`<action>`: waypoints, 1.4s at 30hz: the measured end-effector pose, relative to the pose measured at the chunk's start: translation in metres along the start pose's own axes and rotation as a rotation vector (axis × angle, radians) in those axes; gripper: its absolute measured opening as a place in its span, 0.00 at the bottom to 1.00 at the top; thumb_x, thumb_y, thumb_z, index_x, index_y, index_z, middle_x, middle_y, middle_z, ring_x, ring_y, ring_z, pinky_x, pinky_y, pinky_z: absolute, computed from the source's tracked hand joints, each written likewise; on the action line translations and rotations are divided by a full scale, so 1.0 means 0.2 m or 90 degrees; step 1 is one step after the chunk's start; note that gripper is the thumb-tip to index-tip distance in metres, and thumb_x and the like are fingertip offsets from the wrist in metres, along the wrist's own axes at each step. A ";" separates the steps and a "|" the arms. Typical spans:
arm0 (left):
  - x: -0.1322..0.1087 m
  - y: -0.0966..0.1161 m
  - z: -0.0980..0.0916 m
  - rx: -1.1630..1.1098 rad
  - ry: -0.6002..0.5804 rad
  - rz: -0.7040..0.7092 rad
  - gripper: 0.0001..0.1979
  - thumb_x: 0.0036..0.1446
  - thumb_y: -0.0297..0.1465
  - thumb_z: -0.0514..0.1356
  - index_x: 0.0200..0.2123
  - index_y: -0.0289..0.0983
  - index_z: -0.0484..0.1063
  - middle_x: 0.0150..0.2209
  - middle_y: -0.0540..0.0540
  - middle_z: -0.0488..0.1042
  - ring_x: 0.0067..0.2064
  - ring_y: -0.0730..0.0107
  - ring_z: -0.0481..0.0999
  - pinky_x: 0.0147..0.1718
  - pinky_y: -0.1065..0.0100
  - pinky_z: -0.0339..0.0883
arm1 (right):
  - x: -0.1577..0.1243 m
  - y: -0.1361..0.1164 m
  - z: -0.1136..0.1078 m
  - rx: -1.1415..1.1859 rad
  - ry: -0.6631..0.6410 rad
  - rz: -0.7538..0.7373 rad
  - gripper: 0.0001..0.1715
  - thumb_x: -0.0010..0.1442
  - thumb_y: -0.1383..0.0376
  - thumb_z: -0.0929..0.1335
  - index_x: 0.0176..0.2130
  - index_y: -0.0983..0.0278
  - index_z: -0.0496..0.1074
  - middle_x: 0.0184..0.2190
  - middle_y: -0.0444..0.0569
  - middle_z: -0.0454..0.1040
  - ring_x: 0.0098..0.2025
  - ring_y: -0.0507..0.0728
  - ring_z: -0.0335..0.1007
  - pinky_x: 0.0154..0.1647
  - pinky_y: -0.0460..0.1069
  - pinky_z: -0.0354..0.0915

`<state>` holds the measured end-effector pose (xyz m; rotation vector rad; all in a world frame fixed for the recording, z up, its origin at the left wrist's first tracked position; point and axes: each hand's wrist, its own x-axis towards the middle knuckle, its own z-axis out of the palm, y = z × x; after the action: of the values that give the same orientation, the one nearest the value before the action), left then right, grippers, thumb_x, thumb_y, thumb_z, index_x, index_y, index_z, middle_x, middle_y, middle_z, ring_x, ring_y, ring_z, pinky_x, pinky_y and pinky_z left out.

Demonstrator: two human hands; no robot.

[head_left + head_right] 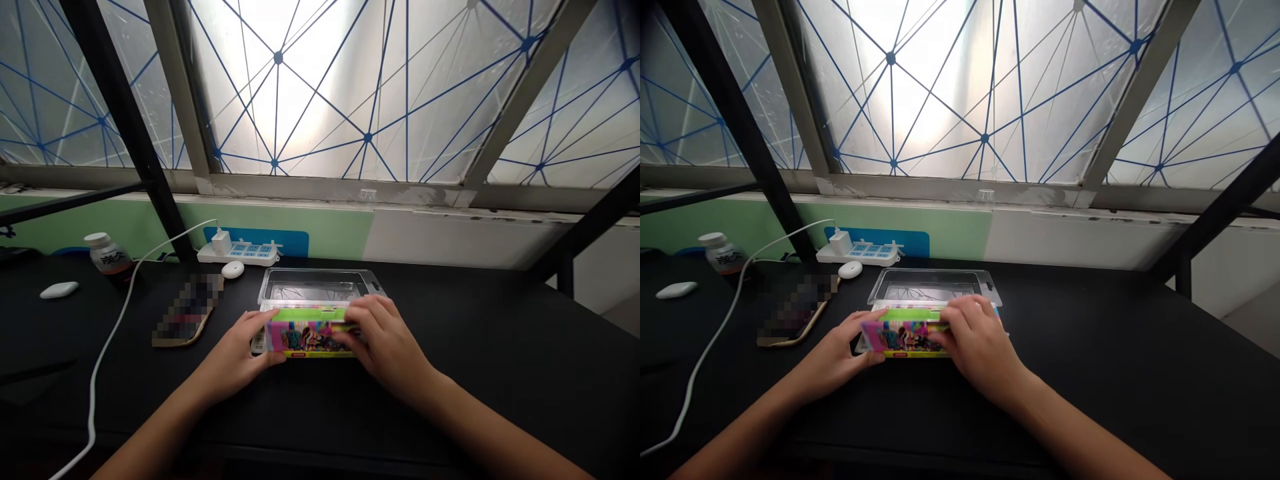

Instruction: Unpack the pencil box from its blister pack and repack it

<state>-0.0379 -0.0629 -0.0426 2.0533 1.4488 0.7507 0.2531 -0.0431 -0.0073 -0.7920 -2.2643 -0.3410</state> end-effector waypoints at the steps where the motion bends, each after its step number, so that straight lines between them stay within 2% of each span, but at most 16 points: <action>1: -0.01 0.00 -0.02 0.007 -0.025 -0.011 0.38 0.58 0.44 0.65 0.69 0.44 0.58 0.68 0.41 0.62 0.69 0.44 0.58 0.65 0.48 0.55 | -0.03 -0.01 -0.04 0.026 -0.011 -0.045 0.07 0.68 0.64 0.67 0.44 0.65 0.67 0.38 0.52 0.75 0.41 0.59 0.71 0.51 0.57 0.66; 4: -0.03 0.00 -0.07 0.016 -0.124 -0.065 0.48 0.53 0.44 0.69 0.71 0.48 0.49 0.71 0.44 0.52 0.72 0.39 0.44 0.65 0.42 0.51 | -0.14 -0.03 -0.16 0.128 -0.108 -0.113 0.15 0.66 0.62 0.69 0.51 0.64 0.68 0.41 0.53 0.78 0.43 0.58 0.74 0.55 0.56 0.66; 6: -0.04 -0.01 -0.11 0.010 -0.174 -0.088 0.54 0.49 0.43 0.71 0.72 0.51 0.42 0.72 0.47 0.46 0.72 0.40 0.39 0.64 0.41 0.51 | -0.24 0.00 -0.23 0.184 -0.204 -0.077 0.27 0.64 0.52 0.69 0.58 0.62 0.67 0.51 0.56 0.76 0.52 0.61 0.73 0.57 0.56 0.67; 8: -0.05 -0.03 -0.14 0.001 -0.202 -0.089 0.58 0.46 0.45 0.72 0.72 0.52 0.40 0.73 0.49 0.42 0.72 0.41 0.37 0.65 0.42 0.48 | -0.33 0.04 -0.28 0.202 -0.298 -0.022 0.40 0.60 0.44 0.70 0.65 0.56 0.63 0.61 0.57 0.70 0.62 0.67 0.66 0.60 0.60 0.65; 10: -0.06 -0.04 -0.16 -0.020 -0.223 -0.064 0.55 0.48 0.52 0.69 0.72 0.52 0.42 0.73 0.51 0.42 0.72 0.41 0.38 0.66 0.42 0.45 | -0.41 0.10 -0.30 0.189 -0.375 0.029 0.45 0.56 0.41 0.71 0.67 0.49 0.60 0.68 0.54 0.60 0.68 0.72 0.55 0.63 0.67 0.59; 13: -0.05 -0.06 -0.15 -0.041 -0.197 -0.043 0.41 0.60 0.60 0.52 0.71 0.50 0.49 0.72 0.51 0.47 0.72 0.42 0.43 0.66 0.42 0.45 | -0.48 0.18 -0.28 0.174 -0.431 0.108 0.48 0.55 0.43 0.73 0.68 0.45 0.56 0.73 0.50 0.47 0.71 0.75 0.44 0.65 0.73 0.52; 15: -0.05 -0.06 -0.12 -0.017 -0.156 -0.068 0.40 0.62 0.59 0.50 0.71 0.49 0.50 0.72 0.50 0.48 0.72 0.42 0.44 0.65 0.41 0.46 | -0.50 0.21 -0.25 0.184 -0.419 0.178 0.52 0.55 0.45 0.73 0.70 0.48 0.52 0.74 0.51 0.41 0.72 0.74 0.40 0.66 0.70 0.53; 17: -0.05 -0.05 -0.08 0.007 -0.134 -0.093 0.41 0.61 0.58 0.53 0.71 0.50 0.48 0.72 0.50 0.46 0.72 0.42 0.42 0.65 0.41 0.46 | -0.50 0.25 -0.22 0.194 -0.388 0.244 0.48 0.59 0.49 0.72 0.70 0.50 0.52 0.74 0.50 0.40 0.72 0.72 0.42 0.65 0.66 0.57; 20: -0.06 -0.05 -0.05 -0.009 -0.109 -0.100 0.37 0.65 0.58 0.47 0.71 0.49 0.50 0.72 0.51 0.48 0.72 0.44 0.43 0.66 0.42 0.44 | -0.48 0.28 -0.19 0.234 -0.329 0.299 0.31 0.64 0.53 0.68 0.64 0.52 0.66 0.69 0.50 0.58 0.68 0.69 0.55 0.65 0.64 0.59; 22: -0.07 -0.05 -0.04 -0.044 -0.087 -0.104 0.35 0.67 0.57 0.39 0.70 0.48 0.54 0.71 0.51 0.52 0.72 0.45 0.47 0.67 0.42 0.44 | -0.46 0.29 -0.19 0.258 -0.269 0.353 0.21 0.66 0.52 0.66 0.55 0.54 0.75 0.58 0.50 0.75 0.64 0.69 0.64 0.63 0.63 0.64; 25: -0.06 -0.05 -0.05 -0.110 -0.063 -0.098 0.37 0.66 0.57 0.34 0.70 0.48 0.55 0.70 0.51 0.55 0.70 0.48 0.53 0.67 0.45 0.47 | -0.44 0.29 -0.19 0.257 -0.182 0.457 0.19 0.66 0.50 0.65 0.48 0.56 0.77 0.45 0.49 0.82 0.51 0.67 0.77 0.49 0.58 0.76; 27: -0.06 -0.06 -0.05 -0.142 -0.044 -0.083 0.38 0.65 0.59 0.33 0.71 0.49 0.52 0.69 0.50 0.58 0.70 0.50 0.55 0.67 0.47 0.47 | -0.44 0.29 -0.18 0.257 -0.159 0.446 0.22 0.64 0.49 0.67 0.52 0.56 0.74 0.50 0.52 0.79 0.51 0.65 0.77 0.49 0.57 0.76; 30: -0.04 -0.07 -0.03 -0.134 -0.022 -0.060 0.39 0.64 0.60 0.35 0.72 0.48 0.47 0.67 0.46 0.63 0.70 0.49 0.56 0.67 0.46 0.47 | -0.47 0.27 -0.14 0.238 -0.204 0.387 0.35 0.60 0.49 0.70 0.62 0.57 0.64 0.62 0.55 0.70 0.60 0.67 0.69 0.58 0.60 0.69; 34: -0.05 -0.04 0.01 -0.059 -0.003 -0.004 0.44 0.60 0.59 0.54 0.72 0.46 0.46 0.67 0.43 0.63 0.68 0.46 0.61 0.64 0.51 0.57 | -0.50 0.25 -0.10 0.206 -0.243 0.377 0.42 0.58 0.52 0.72 0.66 0.58 0.60 0.62 0.57 0.69 0.60 0.67 0.69 0.58 0.60 0.70; 38: -0.01 0.11 0.04 -0.030 0.174 0.001 0.34 0.62 0.49 0.58 0.68 0.46 0.55 0.66 0.44 0.65 0.65 0.48 0.67 0.60 0.55 0.64 | -0.41 0.28 -0.14 0.210 -0.176 0.374 0.38 0.59 0.52 0.72 0.64 0.57 0.62 0.59 0.56 0.72 0.58 0.68 0.72 0.55 0.60 0.72; 42: 0.22 0.26 0.01 0.005 0.296 0.047 0.31 0.63 0.46 0.58 0.65 0.41 0.59 0.68 0.40 0.60 0.68 0.48 0.60 0.63 0.52 0.59 | -0.19 0.40 -0.13 0.222 -0.125 0.369 0.37 0.61 0.51 0.71 0.63 0.58 0.61 0.60 0.56 0.72 0.58 0.68 0.71 0.54 0.59 0.72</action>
<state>0.0099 -0.0375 -0.0015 2.0320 1.6176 1.3212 0.3390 -0.0093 -0.0133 -1.2732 -2.0623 0.4038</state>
